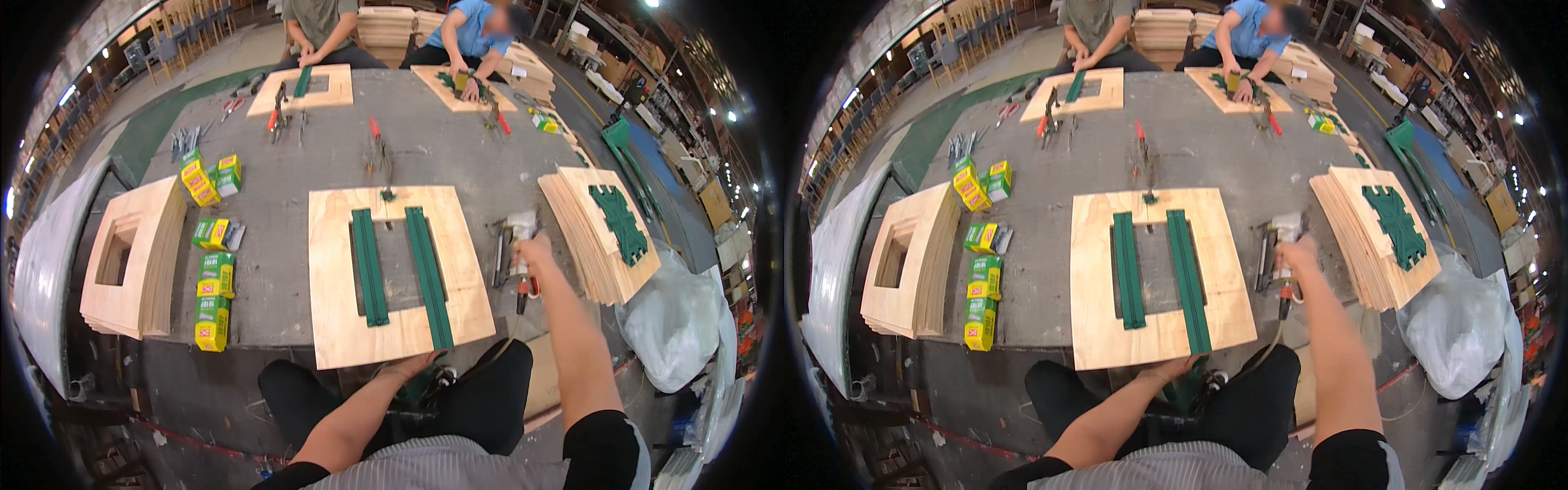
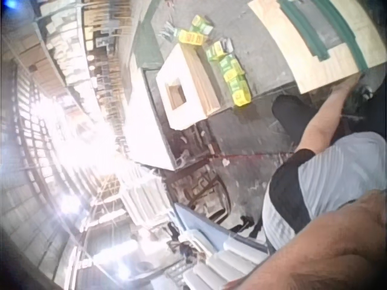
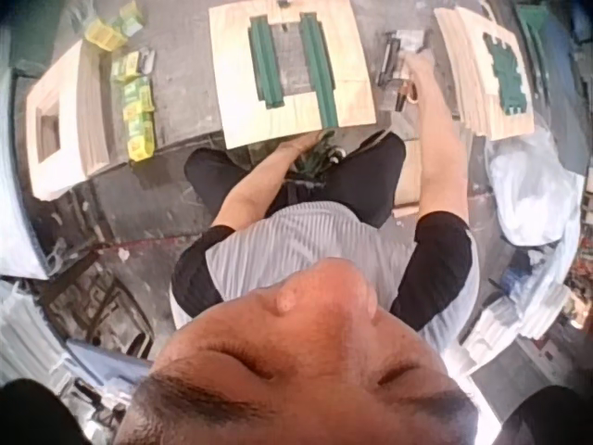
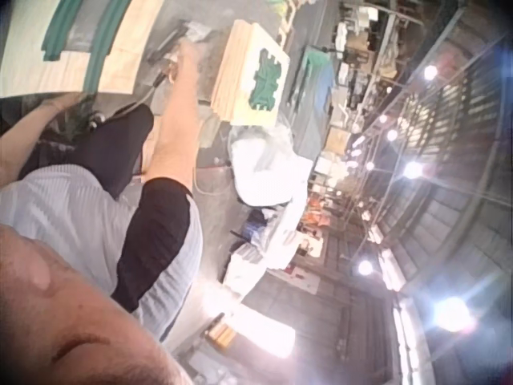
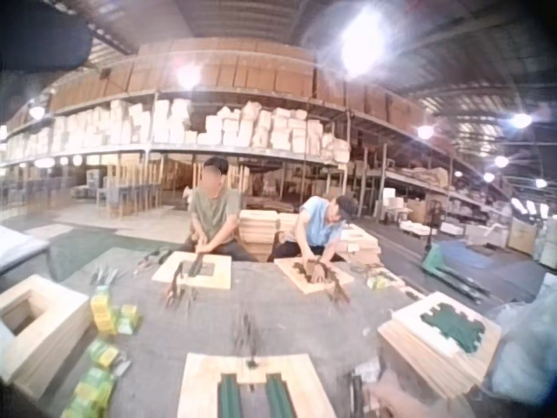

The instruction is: The person assembles a cushion frame by attaching green plastic strips to a square wooden board. They position the strips and secure them using a pneumatic nail gun, repeating the process to form a grid pattern.

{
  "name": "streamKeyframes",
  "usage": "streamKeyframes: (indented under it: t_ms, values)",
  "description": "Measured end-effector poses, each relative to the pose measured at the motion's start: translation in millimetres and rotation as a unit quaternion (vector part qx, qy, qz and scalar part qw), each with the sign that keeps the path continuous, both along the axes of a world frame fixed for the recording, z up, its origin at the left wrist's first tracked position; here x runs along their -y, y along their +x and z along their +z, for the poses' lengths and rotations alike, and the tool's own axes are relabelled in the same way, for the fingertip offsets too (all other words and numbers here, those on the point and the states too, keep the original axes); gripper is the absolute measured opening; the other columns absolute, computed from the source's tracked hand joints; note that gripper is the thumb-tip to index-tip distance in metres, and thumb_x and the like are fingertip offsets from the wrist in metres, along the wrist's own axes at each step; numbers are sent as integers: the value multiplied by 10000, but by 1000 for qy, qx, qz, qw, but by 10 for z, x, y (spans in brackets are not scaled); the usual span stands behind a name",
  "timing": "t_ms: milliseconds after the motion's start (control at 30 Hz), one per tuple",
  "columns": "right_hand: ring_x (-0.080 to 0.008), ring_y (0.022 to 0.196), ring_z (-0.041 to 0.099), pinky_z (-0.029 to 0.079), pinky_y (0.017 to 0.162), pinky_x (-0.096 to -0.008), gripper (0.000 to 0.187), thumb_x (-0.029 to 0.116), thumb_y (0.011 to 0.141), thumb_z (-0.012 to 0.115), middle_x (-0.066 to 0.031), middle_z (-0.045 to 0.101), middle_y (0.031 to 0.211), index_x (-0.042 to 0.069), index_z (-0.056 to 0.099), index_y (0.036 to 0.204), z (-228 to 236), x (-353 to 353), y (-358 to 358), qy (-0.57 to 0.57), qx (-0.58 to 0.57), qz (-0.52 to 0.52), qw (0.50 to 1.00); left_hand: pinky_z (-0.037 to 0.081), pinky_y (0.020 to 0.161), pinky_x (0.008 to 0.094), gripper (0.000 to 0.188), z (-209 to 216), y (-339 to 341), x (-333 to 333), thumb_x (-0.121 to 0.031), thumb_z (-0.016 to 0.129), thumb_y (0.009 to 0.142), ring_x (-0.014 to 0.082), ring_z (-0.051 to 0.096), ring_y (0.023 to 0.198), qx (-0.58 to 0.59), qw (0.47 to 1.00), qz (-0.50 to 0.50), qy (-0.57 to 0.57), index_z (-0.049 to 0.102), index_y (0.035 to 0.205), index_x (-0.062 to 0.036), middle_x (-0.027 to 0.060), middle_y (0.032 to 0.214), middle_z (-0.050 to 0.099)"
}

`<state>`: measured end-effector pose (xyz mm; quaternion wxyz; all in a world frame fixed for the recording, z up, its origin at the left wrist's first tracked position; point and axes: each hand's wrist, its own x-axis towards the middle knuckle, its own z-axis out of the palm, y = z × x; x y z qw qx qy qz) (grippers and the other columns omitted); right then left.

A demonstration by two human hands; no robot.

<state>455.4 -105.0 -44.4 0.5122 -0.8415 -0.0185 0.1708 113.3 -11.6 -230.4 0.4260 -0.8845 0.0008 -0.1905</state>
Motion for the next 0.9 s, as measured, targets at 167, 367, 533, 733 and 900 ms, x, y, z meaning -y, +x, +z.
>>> streamKeyframes:
  t_ms: [167,367,533,733,900]
  values:
    - [-179,502,574,483,438,-366,255,271,883,770,-57,596,692,104,581,922,889,249,-548,176,-111,-16,978,458,1098,430,587,107,110,-1,-560,406,1060,318,538,1322,-46,944,-19,-325,509,1462,-145,90,1484,540]
    - [-162,522,588,495,440,-341,243,173,896,761,-46,612,725,23,625,1032,1019,302,-1676,82,-99,120,984,449,1108,447,623,-62,210,-11,-596,345,1062,324,532,1336,45,815,-72,-573,484,1477,-153,101,1500,517]
    - [-126,556,603,486,467,-296,183,66,910,710,-47,636,792,-2,638,1064,476,410,-2177,32,-172,168,970,426,1127,468,647,306,72,42,-628,316,1053,331,516,1356,-88,698,-3,-710,502,1454,-156,105,1490,528]
    - [-108,570,609,474,469,-268,158,67,922,700,-36,633,807,6,615,1042,404,277,-2315,-16,-160,204,966,426,1117,469,635,525,63,-48,-670,388,1008,329,531,1337,-76,646,1,-760,551,1404,-200,96,1447,576]
    - [-91,535,580,449,456,-259,92,67,931,696,-11,623,750,16,641,984,367,224,-2402,-40,-129,199,971,446,1077,469,524,604,42,-112,-589,453,1017,322,560,1290,-77,705,-21,-705,596,1348,-208,78,1384,612]
